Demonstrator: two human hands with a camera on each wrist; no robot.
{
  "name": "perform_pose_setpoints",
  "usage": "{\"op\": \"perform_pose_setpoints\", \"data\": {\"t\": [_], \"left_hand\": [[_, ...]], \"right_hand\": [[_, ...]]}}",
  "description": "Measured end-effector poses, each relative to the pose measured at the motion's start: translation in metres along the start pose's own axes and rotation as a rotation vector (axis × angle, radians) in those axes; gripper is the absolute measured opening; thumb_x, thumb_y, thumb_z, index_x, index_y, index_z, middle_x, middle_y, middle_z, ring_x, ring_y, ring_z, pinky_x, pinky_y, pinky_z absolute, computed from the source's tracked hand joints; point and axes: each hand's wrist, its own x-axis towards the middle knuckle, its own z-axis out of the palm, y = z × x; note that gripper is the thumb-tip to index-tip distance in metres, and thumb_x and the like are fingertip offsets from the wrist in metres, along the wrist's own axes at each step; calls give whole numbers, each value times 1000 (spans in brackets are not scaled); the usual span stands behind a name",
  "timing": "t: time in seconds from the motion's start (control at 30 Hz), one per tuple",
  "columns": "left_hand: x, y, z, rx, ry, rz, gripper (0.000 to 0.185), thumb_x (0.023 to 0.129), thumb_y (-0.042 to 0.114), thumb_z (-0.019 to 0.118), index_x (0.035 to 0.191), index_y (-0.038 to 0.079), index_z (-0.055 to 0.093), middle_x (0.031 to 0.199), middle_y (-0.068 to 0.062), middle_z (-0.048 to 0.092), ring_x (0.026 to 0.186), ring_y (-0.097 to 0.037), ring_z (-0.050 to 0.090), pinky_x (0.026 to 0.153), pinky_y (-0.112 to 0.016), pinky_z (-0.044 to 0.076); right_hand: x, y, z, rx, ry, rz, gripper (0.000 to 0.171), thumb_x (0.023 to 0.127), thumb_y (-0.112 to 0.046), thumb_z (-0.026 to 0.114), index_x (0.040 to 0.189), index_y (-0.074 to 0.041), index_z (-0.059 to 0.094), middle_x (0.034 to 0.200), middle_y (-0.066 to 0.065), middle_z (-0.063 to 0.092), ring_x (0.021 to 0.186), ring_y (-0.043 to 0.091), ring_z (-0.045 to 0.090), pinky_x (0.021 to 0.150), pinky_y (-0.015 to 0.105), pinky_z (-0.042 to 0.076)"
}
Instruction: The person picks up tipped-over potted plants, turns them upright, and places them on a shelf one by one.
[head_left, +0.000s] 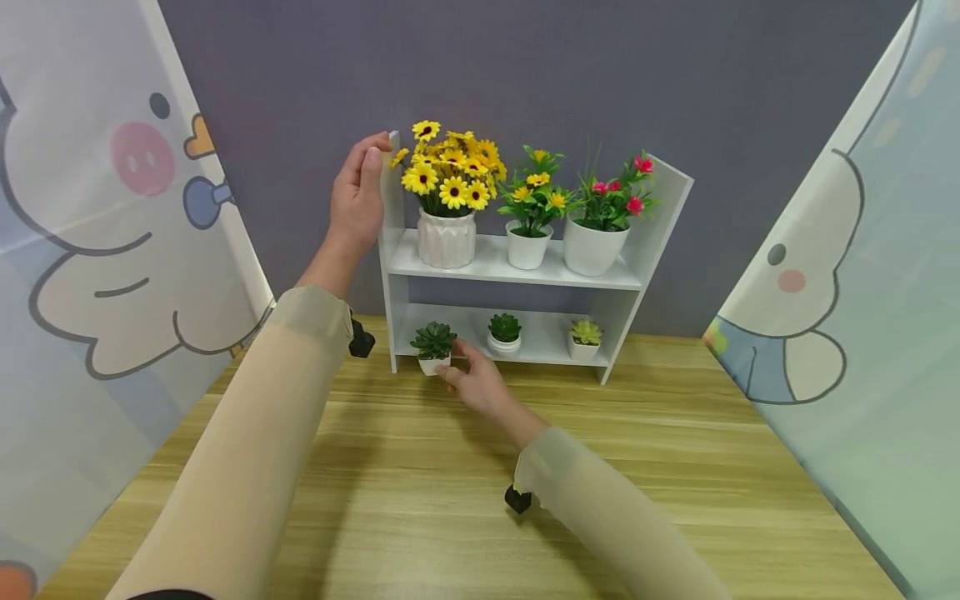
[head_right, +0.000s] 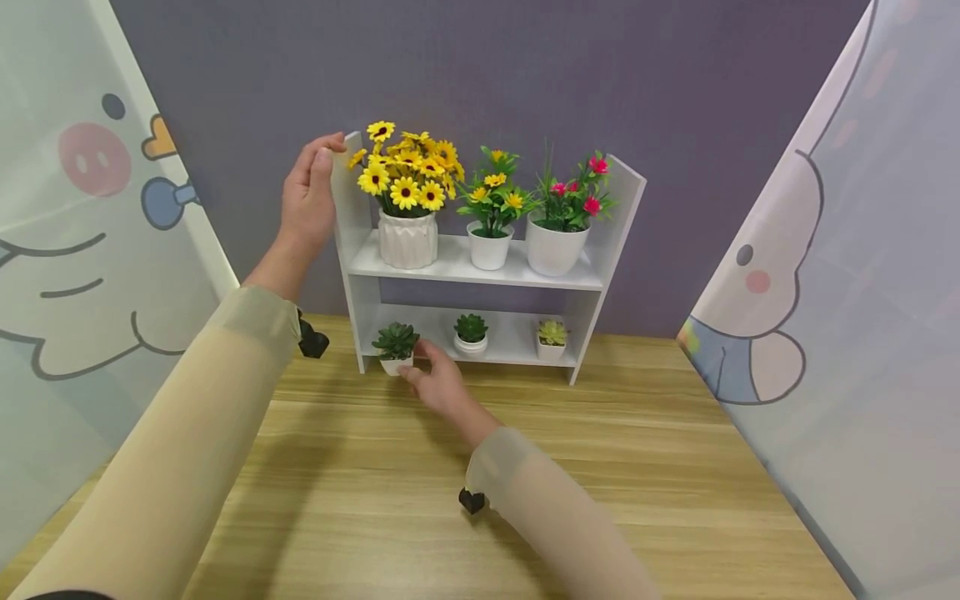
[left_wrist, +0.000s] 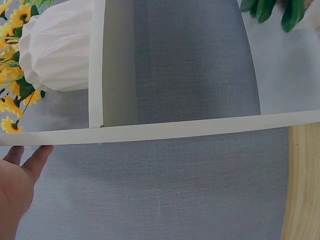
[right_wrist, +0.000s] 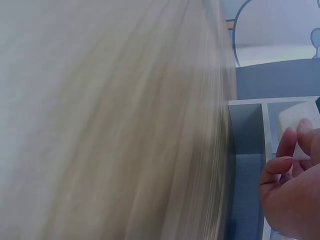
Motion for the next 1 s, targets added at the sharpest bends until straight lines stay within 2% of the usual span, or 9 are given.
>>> {"op": "perform_pose_setpoints", "data": {"t": [0.1, 0.2, 0.3, 0.4, 0.43, 0.5, 0.67, 0.8, 1.0], "left_hand": [[0, -1, 0, -3, 1, 5, 42, 120, 42, 39, 143, 16, 61, 170, 10, 51, 158, -3, 42, 130, -25, 33], [0, -1, 1, -6, 0, 8, 42, 120, 41, 39, 143, 14, 61, 169, 9, 51, 158, -3, 42, 130, -25, 33], [0, 0, 0, -8, 0, 6, 41, 120, 41, 39, 143, 15, 61, 169, 9, 52, 158, -4, 42, 130, -25, 33], [1, 0, 0, -7, 0, 4, 41, 120, 41, 39, 142, 16, 61, 169, 9, 52, 158, -4, 42, 131, -26, 33], [1, 0, 0, -6, 1, 6, 40, 120, 41, 39, 142, 17, 61, 169, 9, 52, 158, -4, 42, 131, -25, 32], [1, -1, 0, -5, 2, 5, 40, 120, 41, 39, 142, 17, 61, 170, 10, 51, 158, -4, 42, 131, -25, 32], [0, 0, 1, -7, 1, 3, 40, 120, 41, 39, 142, 17, 62, 169, 10, 52, 158, -4, 43, 131, -25, 32], [1, 1, 1, 2, 3, 1, 40, 120, 41, 39, 142, 18, 62, 169, 10, 52, 157, -4, 43, 130, -24, 32], [1, 0, 0, 0, 10, 13, 39, 120, 40, 39, 141, 17, 62, 168, 8, 53, 157, -3, 43, 129, -23, 33]], "right_hand": [[6, 1, 2, 36, 17, 29, 72, 112, -27, 67, 172, -7, 33, 168, 15, 48, 88, 17, 65, 71, 29, 51], [13, 3, 3, 44, 37, 34, 73, 112, -29, 66, 172, -8, 32, 169, 15, 46, 95, 24, 70, 78, 32, 55], [18, 6, 4, 47, 53, 31, 72, 112, -28, 66, 172, -7, 32, 169, 17, 46, 104, 35, 72, 90, 42, 61], [22, 7, 4, 60, 70, 27, 71, 112, -24, 65, 171, -4, 32, 170, 20, 44, 108, 41, 73, 94, 47, 62], [23, 8, 4, 70, 74, 29, 70, 112, -22, 65, 171, -4, 32, 170, 20, 43, 107, 41, 73, 93, 46, 63], [25, 10, 4, 95, 82, 41, 70, 112, -21, 65, 171, -4, 32, 171, 20, 43, 105, 40, 75, 82, 37, 62], [29, 13, 3, 128, 79, 63, 73, 113, -24, 65, 173, -7, 28, 173, 17, 42, 89, 26, 77, 58, 22, 44], [32, 13, 5, 90, 91, 40, 72, 113, -23, 65, 173, -6, 29, 172, 19, 43, 77, 18, 73, 56, 20, 45], [37, 11, 10, 30, 125, 15, 67, 112, -21, 65, 170, -4, 35, 165, 20, 49, 68, 17, 69, 60, 23, 52]]}}
